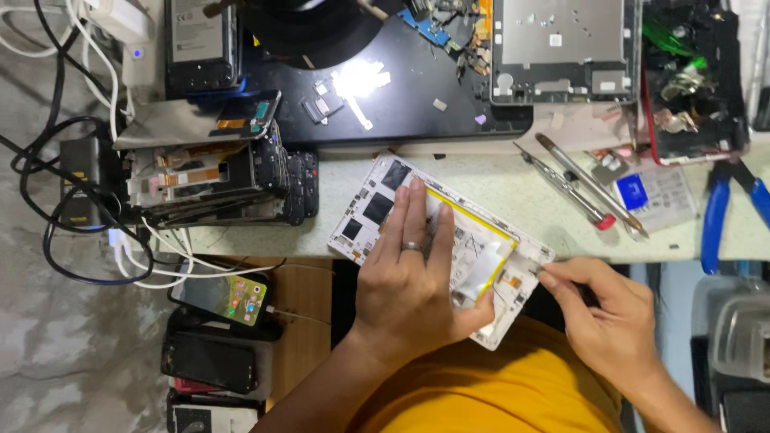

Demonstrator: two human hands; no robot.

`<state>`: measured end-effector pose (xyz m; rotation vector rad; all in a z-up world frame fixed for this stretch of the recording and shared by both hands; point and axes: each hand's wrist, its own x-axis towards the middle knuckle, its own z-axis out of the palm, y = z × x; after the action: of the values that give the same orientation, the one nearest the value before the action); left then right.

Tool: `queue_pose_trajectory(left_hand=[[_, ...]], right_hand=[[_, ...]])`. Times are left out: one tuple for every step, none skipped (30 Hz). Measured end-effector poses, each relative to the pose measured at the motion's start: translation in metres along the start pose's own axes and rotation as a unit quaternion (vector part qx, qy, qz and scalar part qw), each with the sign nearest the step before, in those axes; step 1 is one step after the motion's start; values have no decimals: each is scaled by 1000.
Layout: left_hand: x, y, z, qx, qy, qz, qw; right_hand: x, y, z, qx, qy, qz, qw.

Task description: The person removes a battery from a disassembled smartphone using a metal spudger and their fingers. They peel the battery from the chassis, lift it out, and set it aside on the workbench.

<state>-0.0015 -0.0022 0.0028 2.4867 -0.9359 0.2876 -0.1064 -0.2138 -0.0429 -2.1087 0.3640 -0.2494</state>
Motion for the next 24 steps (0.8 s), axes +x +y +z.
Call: queue_pose_trajectory(left_hand=[[1,0,-1,0,3,0,1000],[2,1,-1,-1,7,-1,1000],[2,0,-2,1,8,1,1000],[3,0,-2,2,10,2,1000],[2,0,-2,2,9,2,1000],[1,0,-2,2,10,2,1000],[0,0,-1,1,11,3,1000],[0,0,-1,1,12,3,1000],[0,-1,-1,0,13,5,1000],[0,-1,-1,0,14,6,1000],[-1,-1,-1,-1,13,6,1000],[-1,-1,-1,-4,14,6,1000],[-1,-2,-1,-8,15,6,1000],[-1,-2,-1,-12,16,6,1000],[-1,-2,-1,-13,15,7,1000],[-1,-3,-1,-14,15,9,1000],[-1,-3,0,-15,15,10,1000],[-1,-4,1,-14,14,11,1000],[-2,-5,1,-14,12,10,1000],[-3,-5,1,-13,11,10,1000],[-3,-5,2,-13,10,9,1000],[-3,-4,2,-13,9,8,1000],[-2,-5,1,-11,10,9,1000],[-1,-4,0,-15,9,10,1000]], right_hand=[[2,-5,-4,-29,-17,-4,999],[4,-12,-11,-58,-34,-8,998],[5,-19,-16,-85,-52,-12,995],[6,-26,-20,-148,-47,-42,987],[6,-31,-23,-210,-43,-71,974],[7,-35,-24,-270,-40,-100,957],[8,-36,-22,-236,-41,-76,968],[11,-35,-19,-202,-43,-53,977],[13,-32,-16,-168,-44,-29,984],[14,-28,-12,-141,-35,-31,989],[13,-23,-8,-114,-28,-32,993],[11,-17,-6,-87,-20,-32,995],[8,-12,-4,-71,-13,-18,997],[5,-7,-2,-56,-5,-3,998],[2,-2,-1,-41,3,13,999],[0,1,1,-24,10,8,1000],[-1,3,3,-8,17,3,1000],[0,4,5,8,25,-2,1000],[0,3,6,-1,30,-22,999],[0,0,7,-11,36,-41,998],[3,-4,8,-20,44,-62,997],[4,-9,5,-55,24,-62,996],[8,-15,0,-88,6,-64,994],[11,-21,-5,-121,-11,-66,990]])
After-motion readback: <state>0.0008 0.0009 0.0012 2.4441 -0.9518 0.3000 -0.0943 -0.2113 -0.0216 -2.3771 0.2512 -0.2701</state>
